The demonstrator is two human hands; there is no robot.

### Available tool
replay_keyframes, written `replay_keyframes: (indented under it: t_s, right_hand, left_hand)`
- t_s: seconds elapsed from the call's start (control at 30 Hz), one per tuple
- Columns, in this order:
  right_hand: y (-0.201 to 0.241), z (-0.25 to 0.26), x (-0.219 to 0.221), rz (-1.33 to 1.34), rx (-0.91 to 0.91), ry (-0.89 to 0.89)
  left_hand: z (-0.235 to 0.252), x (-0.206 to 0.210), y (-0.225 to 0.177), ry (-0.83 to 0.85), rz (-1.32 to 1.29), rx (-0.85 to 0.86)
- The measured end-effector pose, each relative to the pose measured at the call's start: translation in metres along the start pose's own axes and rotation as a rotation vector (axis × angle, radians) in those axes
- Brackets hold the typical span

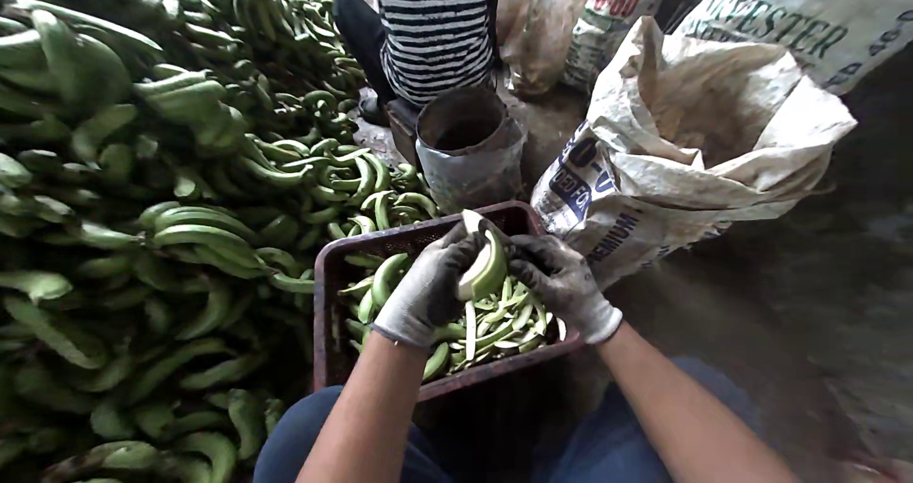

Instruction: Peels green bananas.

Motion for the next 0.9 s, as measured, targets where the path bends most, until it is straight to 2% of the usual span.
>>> replay_keyframes:
  t_s: [0.07, 0.13, 0.23, 0.27, 0.37, 0.5, 0.6, 0.7, 0.8, 0.9]
  right_hand:
    - [-0.009, 0.013, -0.01, 0.041, 0.094, 0.113]
    - [-0.025, 0.024, -0.014, -0.007, 0.196, 0.218]
    - [-0.052, 0.029, -0.012, -0.13, 0.352, 0.237]
    - [-0.056, 0.029, -0.013, -0.181, 0.395, 0.198]
    - [-0.049, 0.028, -0.02, -0.318, 0.443, 0.068]
    - [-0.023, 0.018, -0.017, -0.277, 0.286, -0.102]
    - [-0.008, 0.005, -0.002, -0.167, 0.028, -0.162]
    - [0.003, -0.003, 0.01, -0.115, -0.111, -0.077]
    - [0.002, -0.004, 0.012, -0.13, -0.154, -0.033]
    - [0.0, 0.001, 0.006, -0.128, -0.206, -0.048]
  left_hand:
    - [-0.008, 0.003, -0.001, 0.153, 0.051, -0.08]
    - [-0.009, 0.005, 0.003, 0.233, 0.042, -0.152]
    - [-0.003, 0.004, 0.012, 0.328, -0.08, -0.141]
    - [-0.001, 0.003, 0.014, 0.312, -0.115, -0.104]
    - [0.008, 0.0, 0.015, 0.086, -0.139, 0.023]
    - [0.016, -0.005, 0.018, -0.22, -0.376, 0.08]
    - [0.02, -0.011, 0.019, -0.178, -0.675, 0.078]
    - [0.02, -0.012, 0.016, -0.165, -0.824, 0.085]
    - [0.017, -0.011, 0.015, -0.147, -0.767, 0.046]
    - [0.014, -0.008, 0.013, -0.131, -0.519, -0.074]
Point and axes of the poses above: each hand's wrist, its own z-axis towards the middle knuckle, its own x-axis out of the palm, y = z × x, the point moved 2 cm from there along z, towards the middle knuckle, and after that the axes turned 2 degrees about x, right-handed, at the moved point
